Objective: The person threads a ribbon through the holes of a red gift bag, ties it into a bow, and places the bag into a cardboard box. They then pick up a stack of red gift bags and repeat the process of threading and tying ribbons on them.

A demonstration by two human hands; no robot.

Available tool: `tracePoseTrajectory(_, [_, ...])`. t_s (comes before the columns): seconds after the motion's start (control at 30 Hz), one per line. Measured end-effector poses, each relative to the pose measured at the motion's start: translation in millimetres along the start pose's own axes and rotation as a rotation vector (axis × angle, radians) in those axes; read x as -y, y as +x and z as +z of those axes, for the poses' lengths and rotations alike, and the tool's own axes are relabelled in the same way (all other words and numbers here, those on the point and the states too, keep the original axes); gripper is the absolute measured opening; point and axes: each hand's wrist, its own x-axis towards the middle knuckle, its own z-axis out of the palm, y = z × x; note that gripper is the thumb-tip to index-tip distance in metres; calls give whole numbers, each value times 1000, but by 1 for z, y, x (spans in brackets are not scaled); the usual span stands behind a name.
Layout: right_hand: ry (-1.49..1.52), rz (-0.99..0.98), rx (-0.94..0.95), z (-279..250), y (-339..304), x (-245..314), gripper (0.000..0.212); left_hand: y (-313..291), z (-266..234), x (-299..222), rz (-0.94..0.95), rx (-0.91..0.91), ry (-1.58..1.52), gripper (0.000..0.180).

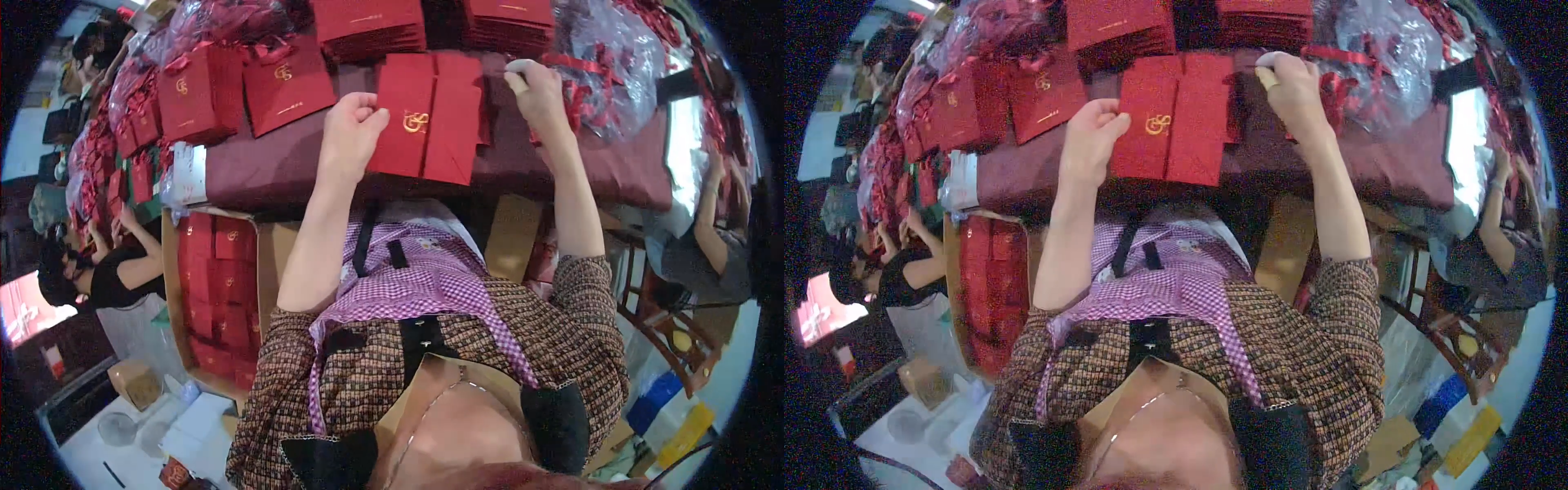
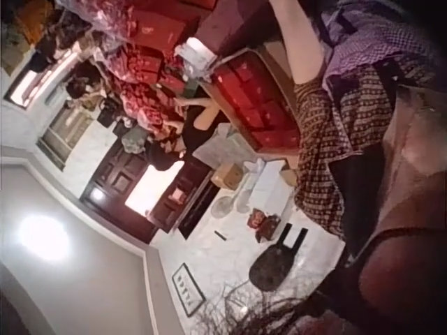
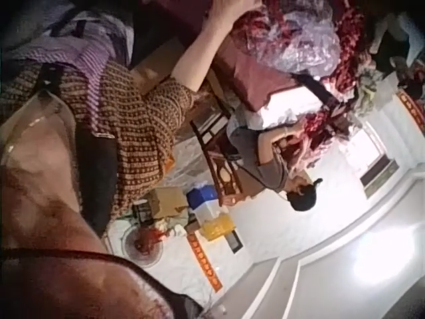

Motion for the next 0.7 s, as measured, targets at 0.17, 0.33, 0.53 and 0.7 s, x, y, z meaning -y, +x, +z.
tracePoseTrajectory(0.17, [705,79,-34,-15,-19,60,19,-5,1,-2,47,20,-49,23])
tracePoseTrajectory(0.33, [575,-106,43,-5,-30,109,18,-12,6,-11,51,55,-79,32])
tracePoseTrajectory(0.53, [381,-168,-115,21,-32,128,15,-24,7,-17,82,72,-32,33])
tracePoseTrajectory(0.7, [358,-172,-165,28,-34,130,14,-27,8,-19,68,90,-120,33])
